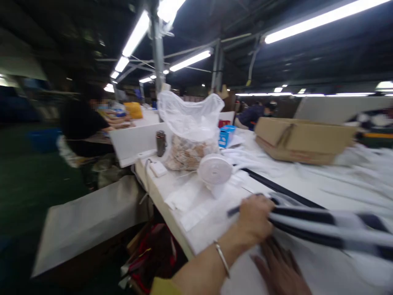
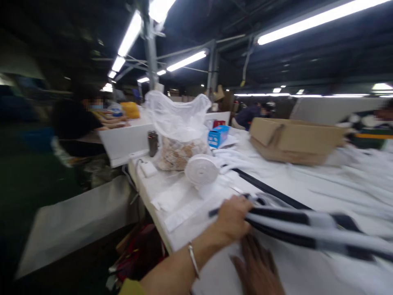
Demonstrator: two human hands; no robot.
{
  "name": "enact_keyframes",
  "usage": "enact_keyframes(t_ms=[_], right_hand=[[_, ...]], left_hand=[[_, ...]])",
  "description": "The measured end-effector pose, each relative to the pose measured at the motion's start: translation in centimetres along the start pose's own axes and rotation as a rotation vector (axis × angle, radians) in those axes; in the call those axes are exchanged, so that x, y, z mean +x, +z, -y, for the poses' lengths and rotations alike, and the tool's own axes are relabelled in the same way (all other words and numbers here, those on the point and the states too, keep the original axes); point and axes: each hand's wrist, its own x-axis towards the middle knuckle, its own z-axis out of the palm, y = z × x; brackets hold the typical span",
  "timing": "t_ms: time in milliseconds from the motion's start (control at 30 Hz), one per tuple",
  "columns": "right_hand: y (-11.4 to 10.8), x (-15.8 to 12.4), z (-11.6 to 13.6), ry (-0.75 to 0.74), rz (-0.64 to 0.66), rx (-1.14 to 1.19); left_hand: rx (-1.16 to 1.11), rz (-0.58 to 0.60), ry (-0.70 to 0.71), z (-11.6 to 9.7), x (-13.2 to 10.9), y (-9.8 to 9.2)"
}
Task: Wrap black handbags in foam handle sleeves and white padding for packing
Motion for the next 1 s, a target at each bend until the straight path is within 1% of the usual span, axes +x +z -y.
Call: enact_keyframes(t_ms=[67, 100, 133, 200, 267, 333, 400, 500, 567, 600, 667, 733, 767, 833, 933, 1000], right_hand=[[-1.6, -3.2, -0.8, 0.275, -0.037, -0.216], [-2.3, -4.0, -1.0, 0.386, -0.027, -0.317], [-2.8, -4.3, -1.2, 0.465, -0.009, -0.392], [-3.6, -3.8, -1.7, 0.538, 0.002, -0.437], [-4.3, -2.9, -2.2, 0.593, -0.022, -0.417], [-5.0, -2.3, -2.3, 0.635, -0.021, -0.366], [-5.9, -2.3, -2.1, 0.67, 0.016, -0.279], [-7.6, -3.5, -1.1, 0.686, 0.05, -0.181], [-8.3, -4.7, -0.3, 0.624, 0.071, -0.179], [-8.5, -5.3, 0.1, 0.572, 0.104, -0.182], [-8.2, -6.2, 0.6, 0.463, 0.206, -0.178], [-7.4, -6.6, 0.6, 0.397, 0.274, -0.175], [-6.9, -6.4, 0.5, 0.388, 0.276, -0.181], [-5.8, -5.5, 0.2, 0.416, 0.222, -0.209], [-4.7, -2.6, -0.4, 0.509, 0.089, -0.243], [-4.6, -0.5, -0.7, 0.55, 0.022, -0.231]], left_hand=[[-0.075, -0.006, -0.021, 0.4, 0.6, 0.0], [-0.107, -0.004, -0.023, 0.6, 1.0, 0.2], [-0.131, -0.001, -0.026, 0.9, 1.4, 0.5], [-0.155, 0.0, -0.022, 1.4, 2.0, 0.8], [-0.152, -0.007, -0.022, 1.5, 2.2, 0.7], [-0.136, -0.022, -0.028, 1.4, 2.1, 0.4], [-0.123, -0.039, -0.034, 1.3, 2.0, 0.1], [-0.123, -0.058, -0.032, 1.3, 2.0, 0.2], [-0.13, -0.065, -0.027, 1.3, 1.9, 0.4], [-0.133, -0.069, -0.024, 1.4, 1.9, 0.4], [-0.136, -0.077, -0.021, 1.4, 1.8, 0.6], [-0.138, -0.084, -0.017, 1.4, 1.6, 0.7], [-0.138, -0.087, -0.014, 1.3, 1.6, 0.7], [-0.139, -0.095, -0.008, 1.2, 1.5, 0.7], [-0.141, -0.116, 0.0, 0.9, 1.2, 0.8], [-0.15, -0.137, 0.008, 0.7, 0.9, 0.9]])
